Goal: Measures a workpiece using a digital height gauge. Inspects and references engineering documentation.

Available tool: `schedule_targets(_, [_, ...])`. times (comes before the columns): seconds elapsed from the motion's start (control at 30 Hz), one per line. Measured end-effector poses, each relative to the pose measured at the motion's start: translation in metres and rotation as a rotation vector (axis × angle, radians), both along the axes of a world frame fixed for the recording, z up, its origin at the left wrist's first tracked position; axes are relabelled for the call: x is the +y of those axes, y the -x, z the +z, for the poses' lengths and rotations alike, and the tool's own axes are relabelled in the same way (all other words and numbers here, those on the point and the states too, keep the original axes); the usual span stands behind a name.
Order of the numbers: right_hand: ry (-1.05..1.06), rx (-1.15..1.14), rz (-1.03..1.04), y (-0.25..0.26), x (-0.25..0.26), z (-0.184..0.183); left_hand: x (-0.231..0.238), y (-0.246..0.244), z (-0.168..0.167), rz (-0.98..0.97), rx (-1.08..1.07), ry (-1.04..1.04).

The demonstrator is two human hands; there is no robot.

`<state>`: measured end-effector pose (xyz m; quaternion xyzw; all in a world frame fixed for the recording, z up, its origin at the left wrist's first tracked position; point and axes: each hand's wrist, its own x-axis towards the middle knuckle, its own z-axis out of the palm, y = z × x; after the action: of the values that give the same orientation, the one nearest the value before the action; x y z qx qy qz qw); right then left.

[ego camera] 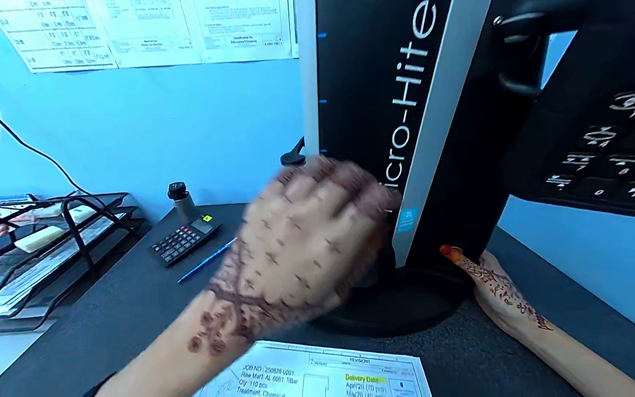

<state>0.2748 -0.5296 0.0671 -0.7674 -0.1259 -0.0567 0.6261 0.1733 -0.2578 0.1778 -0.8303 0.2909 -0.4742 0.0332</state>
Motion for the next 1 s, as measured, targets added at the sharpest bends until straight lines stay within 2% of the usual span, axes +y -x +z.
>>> schedule_targets(0.1, [-0.014,-0.086,0.05,-0.025,-0.015,-0.033,-0.016,-0.005,-0.047,-0.017,0.058,-0.101])
schedule_targets(0.2, [-0.049,-0.104,0.064,-0.036,-0.016,-0.041,-0.027,-0.01,-0.085,0.047,0.074,-0.138])
schedule_targets(0.27, [-0.062,-0.118,0.07,-0.039,-0.016,-0.042,-0.033,-0.009,-0.098,0.085,0.073,-0.142])
schedule_targets(0.33, [-0.048,-0.11,0.039,-0.032,-0.01,-0.035,-0.035,-0.009,-0.103,0.142,0.03,-0.124])
schedule_targets(0.43, [0.001,-0.011,-0.062,0.007,0.015,0.009,-0.036,-0.011,-0.102,0.162,-0.066,-0.064])
schedule_targets(0.5, [-0.014,-0.216,0.047,-0.011,0.001,-0.015,-0.036,-0.013,-0.102,0.148,-0.1,-0.027])
schedule_targets(0.63, [-0.047,0.012,0.005,-0.01,0.001,-0.004,-0.035,-0.014,-0.103,0.159,-0.106,-0.06])
schedule_targets(0.73, [-0.047,-0.016,0.007,-0.021,-0.004,-0.013,-0.036,-0.013,-0.104,0.163,-0.09,-0.075])
schedule_targets(0.87, [-0.079,-0.014,-0.044,0.0,0.014,0.004,-0.036,-0.015,-0.106,0.208,-0.077,-0.066])
schedule_targets(1.0, [-0.052,-0.087,0.033,-0.029,-0.009,-0.029,-0.034,-0.018,-0.108,0.211,-0.096,-0.061])
